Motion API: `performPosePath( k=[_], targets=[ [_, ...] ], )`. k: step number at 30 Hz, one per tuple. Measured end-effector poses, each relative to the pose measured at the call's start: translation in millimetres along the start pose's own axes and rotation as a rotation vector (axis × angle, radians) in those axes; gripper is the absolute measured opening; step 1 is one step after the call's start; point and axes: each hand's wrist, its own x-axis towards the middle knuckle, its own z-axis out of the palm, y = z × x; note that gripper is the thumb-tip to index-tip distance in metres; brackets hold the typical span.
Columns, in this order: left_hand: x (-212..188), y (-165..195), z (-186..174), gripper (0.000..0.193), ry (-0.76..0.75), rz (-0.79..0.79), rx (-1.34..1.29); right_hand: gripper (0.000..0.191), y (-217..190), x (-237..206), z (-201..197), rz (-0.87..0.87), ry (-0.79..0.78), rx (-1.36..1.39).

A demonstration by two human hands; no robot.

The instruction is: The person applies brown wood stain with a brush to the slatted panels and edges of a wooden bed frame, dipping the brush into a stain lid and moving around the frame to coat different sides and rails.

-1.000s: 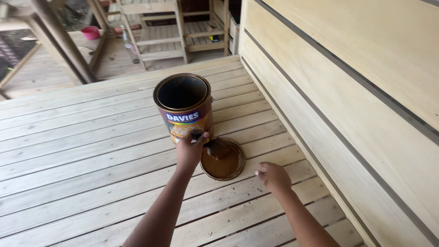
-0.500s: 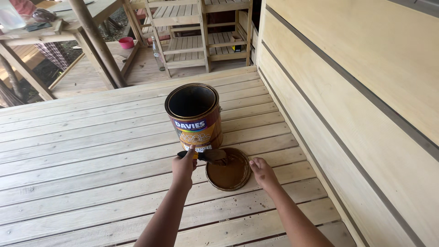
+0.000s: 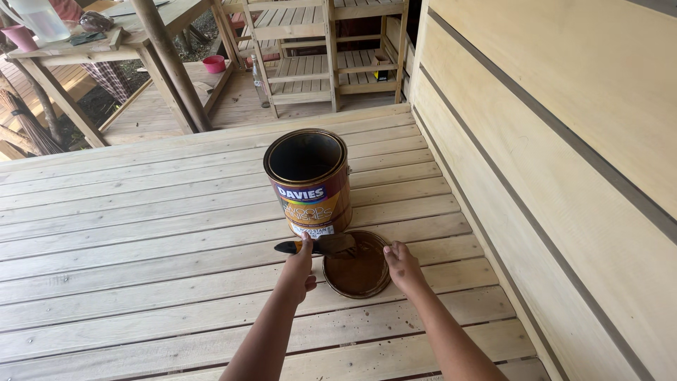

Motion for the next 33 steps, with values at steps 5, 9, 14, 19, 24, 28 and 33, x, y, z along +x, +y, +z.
performPosePath(
  k=[5, 9, 14, 19, 24, 28, 33],
  targets=[
    [-7.5, 0.0, 1.9, 0.098, -0.068, -0.012, 0.055, 0.067, -12.1, -0.1, -1.0, 0.031, 0.009, -0.002],
    [-12.4, -1.4, 5.4, 0.097, -0.069, -0.040, 0.116, 0.068, -17.2, 1.5, -2.1, 0.066, -0.006, -0.019],
    [-13.5, -7.7, 5.2, 0.098, -0.098, -0.039, 0.072, 0.071, -19.1, 3.1, -4.0, 0.125, 0.013, -0.019],
    [-9.0, -11.1, 0.1, 0.097, -0.089, -0.023, 0.092, 0.076, -19.7, 3.0, -8.6, 0.255, -0.030, 0.085],
    [-6.3, -9.4, -5.5, 0.100, -0.083, -0.021, 0.164, 0.080, -19.2, 1.9, -9.9, 0.320, -0.124, 0.012],
    [-9.6, -9.4, -5.9, 0.096, -0.099, -0.004, 0.135, 0.073, -11.7, 3.4, -7.6, 0.397, -0.165, -0.026],
    [-14.7, -11.0, -6.1, 0.087, -0.097, 0.011, 0.115, 0.042, 0.2, 3.1, -4.9, 0.222, -0.122, 0.144]
  ],
)
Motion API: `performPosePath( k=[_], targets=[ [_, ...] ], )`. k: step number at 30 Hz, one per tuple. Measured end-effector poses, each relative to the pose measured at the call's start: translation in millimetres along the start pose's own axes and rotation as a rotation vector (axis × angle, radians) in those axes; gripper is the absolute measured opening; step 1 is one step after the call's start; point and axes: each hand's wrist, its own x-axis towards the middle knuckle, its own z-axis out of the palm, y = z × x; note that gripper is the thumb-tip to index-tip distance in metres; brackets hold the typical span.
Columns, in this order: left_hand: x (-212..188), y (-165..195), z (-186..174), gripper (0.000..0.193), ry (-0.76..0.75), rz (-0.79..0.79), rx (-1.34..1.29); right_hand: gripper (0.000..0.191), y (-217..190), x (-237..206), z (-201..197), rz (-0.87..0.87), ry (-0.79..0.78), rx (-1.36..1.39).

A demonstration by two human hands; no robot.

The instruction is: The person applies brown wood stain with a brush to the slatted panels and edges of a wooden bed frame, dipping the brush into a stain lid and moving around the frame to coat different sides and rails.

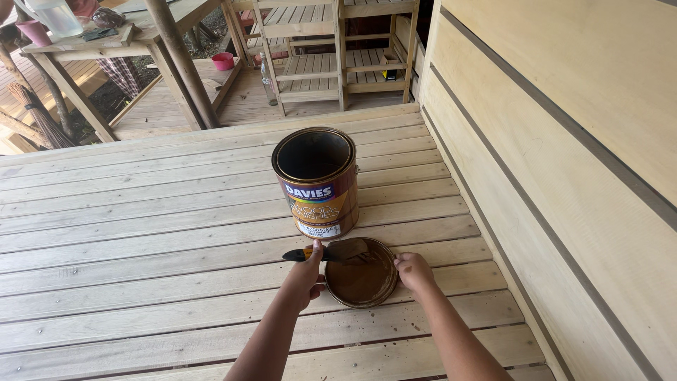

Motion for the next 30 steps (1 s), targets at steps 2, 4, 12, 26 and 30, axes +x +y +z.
performPosePath(
  k=[2, 4, 12, 26, 30],
  targets=[
    [-0.6, -1.8, -0.3, 0.084, -0.011, 0.018, 0.000, 0.041, 0.8, -1.8, 0.7, 0.022, 0.017, 0.042],
    [-0.3, -4.2, 0.3, 0.083, -0.013, 0.033, -0.011, 0.042, -0.7, -5.0, 1.5, 0.064, 0.038, 0.013],
    [-5.8, -9.8, 2.2, 0.079, -0.035, 0.060, -0.124, 0.049, -1.5, -19.4, -11.2, 0.084, -0.101, 0.604],
    [-53.2, -15.3, -44.3, 0.063, 0.033, 0.125, -0.174, 0.032, -2.6, -60.6, 31.2, 0.113, -0.357, 0.828],
    [-68.5, -19.3, -69.1, 0.065, 0.066, 0.134, -0.168, 0.030, -18.2, -71.4, 49.1, 0.063, -0.383, 0.778]
  ],
)
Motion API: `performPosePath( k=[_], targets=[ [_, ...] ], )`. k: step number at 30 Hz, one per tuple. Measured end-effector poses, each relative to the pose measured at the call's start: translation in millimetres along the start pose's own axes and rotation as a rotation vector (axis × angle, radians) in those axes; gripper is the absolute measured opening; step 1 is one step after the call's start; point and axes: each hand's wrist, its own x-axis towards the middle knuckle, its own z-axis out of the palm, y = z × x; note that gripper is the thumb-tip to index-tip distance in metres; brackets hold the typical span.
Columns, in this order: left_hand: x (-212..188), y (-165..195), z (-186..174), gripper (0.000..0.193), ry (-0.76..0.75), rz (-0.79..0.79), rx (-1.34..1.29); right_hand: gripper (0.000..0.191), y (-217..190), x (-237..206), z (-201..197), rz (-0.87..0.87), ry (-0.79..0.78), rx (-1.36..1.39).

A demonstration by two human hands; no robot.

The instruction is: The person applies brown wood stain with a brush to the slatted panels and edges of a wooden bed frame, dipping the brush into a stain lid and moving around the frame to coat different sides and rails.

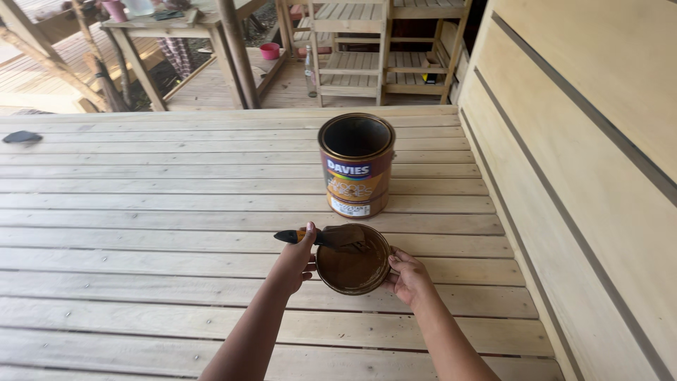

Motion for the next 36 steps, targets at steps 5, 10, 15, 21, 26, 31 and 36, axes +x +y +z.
performPosePath(
  k=[5, 10, 15, 21, 26, 31, 36],
  targets=[
    [-19.0, 2.1, -40.8, 0.070, 0.057, 0.004, 0.000, 0.030, 8.8, -7.3, 42.3, 0.039, 0.005, -0.055],
    [-43.2, 4.3, -86.7, 0.069, 0.091, 0.039, -0.053, 0.031, 20.7, -10.4, 88.0, 0.037, -0.072, -0.054],
    [-68.6, -2.3, -146.0, 0.071, 0.121, 0.065, -0.109, 0.033, 41.2, -13.4, 141.1, 0.086, -0.106, -0.136],
    [-97.4, -17.3, -225.8, 0.071, 0.186, 0.079, -0.144, 0.035, 81.3, -21.8, 207.4, 0.102, -0.186, -0.143],
    [-130.2, -35.5, -298.3, 0.073, 0.209, 0.107, -0.154, 0.036, 125.0, -39.3, 268.9, 0.114, -0.208, -0.166],
    [-159.5, -56.0, -373.8, 0.072, 0.248, 0.117, -0.180, 0.036, 174.8, -58.6, 334.8, 0.144, -0.259, -0.145],
    [-186.0, -73.2, -447.2, 0.077, 0.339, 0.104, -0.214, 0.036, 221.0, -67.1, 398.8, 0.176, -0.288, -0.188]
  ],
)
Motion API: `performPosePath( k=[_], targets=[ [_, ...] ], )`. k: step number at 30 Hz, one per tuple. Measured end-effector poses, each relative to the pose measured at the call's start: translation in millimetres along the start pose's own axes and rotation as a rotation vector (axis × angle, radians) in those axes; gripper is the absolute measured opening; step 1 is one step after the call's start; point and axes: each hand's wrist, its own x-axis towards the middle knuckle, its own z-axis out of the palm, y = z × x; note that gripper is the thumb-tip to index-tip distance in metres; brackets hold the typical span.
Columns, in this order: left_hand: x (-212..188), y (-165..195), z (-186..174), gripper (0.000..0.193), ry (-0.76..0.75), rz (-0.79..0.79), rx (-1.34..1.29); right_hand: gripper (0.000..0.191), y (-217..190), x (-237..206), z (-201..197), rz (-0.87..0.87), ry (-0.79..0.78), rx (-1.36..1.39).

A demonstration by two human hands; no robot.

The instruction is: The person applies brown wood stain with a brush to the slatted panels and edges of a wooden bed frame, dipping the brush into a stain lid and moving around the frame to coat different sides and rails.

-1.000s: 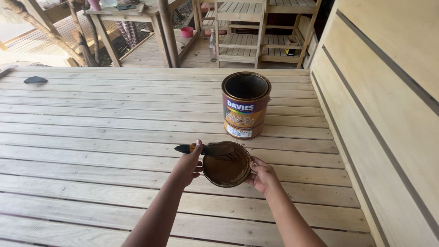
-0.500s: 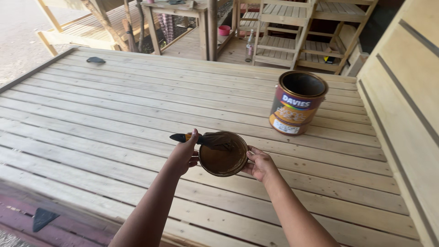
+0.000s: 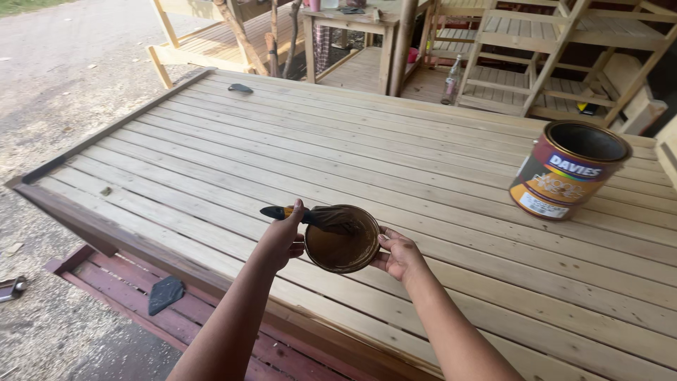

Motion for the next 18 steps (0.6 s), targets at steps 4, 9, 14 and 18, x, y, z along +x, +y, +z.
performPosePath(
  k=[4, 9, 14, 18],
  targets=[
    [-1.7, -3.1, -62.0, 0.078, 0.051, 0.003, -0.031, 0.037, 24.0, 23.0, 50.0, 0.018, -0.053, -0.028],
    [4.1, -9.9, -122.3, 0.081, 0.132, -0.032, -0.089, 0.037, 53.6, 50.4, 100.1, 0.036, -0.163, -0.041],
    [15.1, -19.2, -170.7, 0.080, 0.191, -0.014, -0.153, 0.040, 70.4, 77.7, 147.3, 0.071, -0.177, -0.069],
    [27.4, -23.2, -203.2, 0.078, 0.248, -0.037, -0.217, 0.039, 82.2, 105.6, 178.3, 0.088, -0.203, -0.107]
  ],
)
